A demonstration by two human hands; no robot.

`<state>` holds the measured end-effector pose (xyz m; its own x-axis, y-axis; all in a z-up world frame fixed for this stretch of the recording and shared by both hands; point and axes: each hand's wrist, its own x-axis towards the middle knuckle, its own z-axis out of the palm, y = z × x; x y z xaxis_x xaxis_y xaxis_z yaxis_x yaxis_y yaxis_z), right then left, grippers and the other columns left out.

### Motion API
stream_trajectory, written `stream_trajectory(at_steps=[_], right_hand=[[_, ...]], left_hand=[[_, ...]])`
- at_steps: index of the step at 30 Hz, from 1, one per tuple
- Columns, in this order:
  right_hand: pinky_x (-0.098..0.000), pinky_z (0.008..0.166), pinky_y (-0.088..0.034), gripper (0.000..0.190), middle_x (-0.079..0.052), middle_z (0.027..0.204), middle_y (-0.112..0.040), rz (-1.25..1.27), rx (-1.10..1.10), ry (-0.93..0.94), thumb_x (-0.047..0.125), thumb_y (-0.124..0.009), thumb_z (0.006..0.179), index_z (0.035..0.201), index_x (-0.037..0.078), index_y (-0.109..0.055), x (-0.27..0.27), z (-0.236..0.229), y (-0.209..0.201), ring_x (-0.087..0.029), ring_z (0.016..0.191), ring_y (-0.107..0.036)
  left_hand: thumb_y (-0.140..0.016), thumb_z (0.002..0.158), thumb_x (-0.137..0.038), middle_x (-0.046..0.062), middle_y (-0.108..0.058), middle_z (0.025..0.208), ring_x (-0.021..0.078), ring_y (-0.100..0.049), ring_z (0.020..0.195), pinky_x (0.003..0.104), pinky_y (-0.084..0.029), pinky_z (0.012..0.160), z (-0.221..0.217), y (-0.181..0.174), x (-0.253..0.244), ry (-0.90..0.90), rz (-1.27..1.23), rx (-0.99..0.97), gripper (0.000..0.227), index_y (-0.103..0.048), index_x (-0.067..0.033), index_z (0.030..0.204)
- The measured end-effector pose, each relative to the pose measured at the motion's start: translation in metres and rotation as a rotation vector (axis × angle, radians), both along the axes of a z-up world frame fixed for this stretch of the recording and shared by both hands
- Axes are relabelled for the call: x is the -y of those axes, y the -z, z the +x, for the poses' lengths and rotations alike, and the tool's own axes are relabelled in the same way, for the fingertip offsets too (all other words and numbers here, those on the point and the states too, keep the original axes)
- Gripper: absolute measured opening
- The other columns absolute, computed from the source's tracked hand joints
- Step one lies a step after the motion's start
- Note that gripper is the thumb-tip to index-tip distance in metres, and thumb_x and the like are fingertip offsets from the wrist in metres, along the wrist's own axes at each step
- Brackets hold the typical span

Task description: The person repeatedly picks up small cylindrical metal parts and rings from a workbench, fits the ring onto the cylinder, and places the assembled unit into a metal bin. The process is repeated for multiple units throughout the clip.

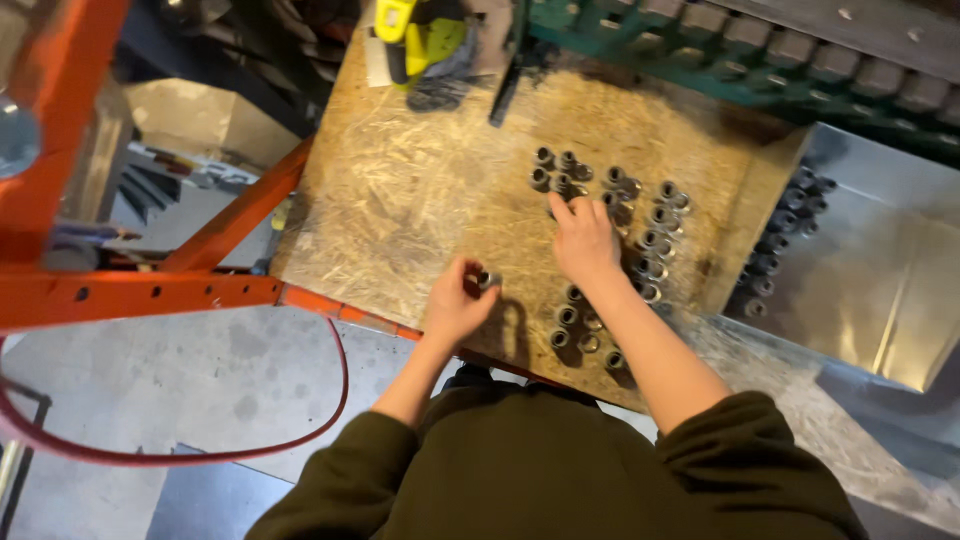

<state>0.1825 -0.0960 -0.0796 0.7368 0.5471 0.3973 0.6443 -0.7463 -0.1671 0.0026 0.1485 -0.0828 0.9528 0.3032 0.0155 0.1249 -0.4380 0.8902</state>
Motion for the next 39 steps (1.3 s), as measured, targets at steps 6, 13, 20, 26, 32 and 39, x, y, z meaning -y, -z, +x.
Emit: stream_trajectory(at_steps=[6, 13, 20, 26, 32, 39], right_hand=[[-0.0492, 0.076, -0.06, 0.036, -0.007, 0.088, -0.068, -0.234, 0.166, 0.066, 0.025, -0.08, 0.085, 0.121, 0.025, -0.078, -0.022, 0.024, 0.014, -0.033, 0.085, -0.073], [-0.0407, 0.072, -0.061, 0.016, -0.004, 0.073, -0.06, -0.369, 0.077, 0.039, 0.012, -0.084, 0.094, 0.105, 0.015, -0.072, -0.028, 0.022, -0.003, -0.028, 0.071, -0.069], [-0.0545, 0.097, -0.064, 0.041, -0.016, 0.114, -0.07, -0.127, -0.172, -0.145, 0.023, -0.093, 0.096, 0.124, 0.006, -0.07, -0.018, -0.019, 0.013, -0.043, 0.111, -0.076], [-0.0446, 0.096, -0.067, 0.038, -0.01, 0.115, -0.073, 0.019, -0.236, -0.196, 0.01, -0.066, 0.104, 0.14, 0.016, -0.074, -0.022, -0.077, 0.019, -0.036, 0.108, -0.08], [-0.0622, 0.117, -0.062, 0.067, -0.022, 0.16, -0.065, -0.009, -0.628, -0.294, 0.011, -0.088, 0.093, 0.159, 0.01, -0.072, -0.073, -0.11, 0.011, -0.052, 0.142, -0.071], [-0.0545, 0.106, -0.066, 0.058, -0.012, 0.139, -0.075, -0.069, -0.562, -0.288, 0.03, -0.091, 0.091, 0.146, 0.017, -0.079, -0.091, -0.112, 0.048, -0.041, 0.128, -0.08]], left_hand=[[-0.104, 0.084, -0.012, 0.021, -0.083, 0.106, 0.0305, -0.083, 0.079, 0.039, -0.069, 0.07, -0.049, -0.022, -0.019, -0.093, -0.266, -0.029, 0.061, -0.073, -0.0028, 0.136], [-0.105, 0.085, -0.015, 0.019, -0.084, 0.105, 0.023, -0.08, 0.079, 0.032, -0.069, 0.07, -0.048, -0.028, -0.023, -0.086, -0.349, -0.063, 0.057, -0.076, -0.0045, 0.134], [-0.105, 0.089, -0.015, 0.008, -0.083, 0.108, 0.0117, -0.075, 0.087, 0.022, -0.067, 0.076, -0.042, -0.02, -0.021, -0.101, -0.518, -0.048, 0.054, -0.081, -0.0107, 0.136], [-0.114, 0.083, -0.018, 0.014, -0.084, 0.113, 0.0225, -0.082, 0.095, 0.039, -0.071, 0.088, -0.028, 0.006, -0.016, -0.103, -0.597, -0.055, 0.058, -0.088, -0.0117, 0.135], [-0.113, 0.086, -0.019, 0.007, -0.077, 0.113, 0.0159, -0.075, 0.1, 0.034, -0.068, 0.089, -0.008, 0.089, -0.036, -0.292, -0.712, 0.021, 0.051, -0.089, -0.0126, 0.131], [-0.103, 0.093, -0.011, 0.009, -0.075, 0.103, 0.0166, -0.077, 0.081, 0.032, -0.073, 0.071, -0.02, 0.094, -0.032, -0.329, -1.004, 0.036, 0.043, -0.083, -0.0009, 0.13]])
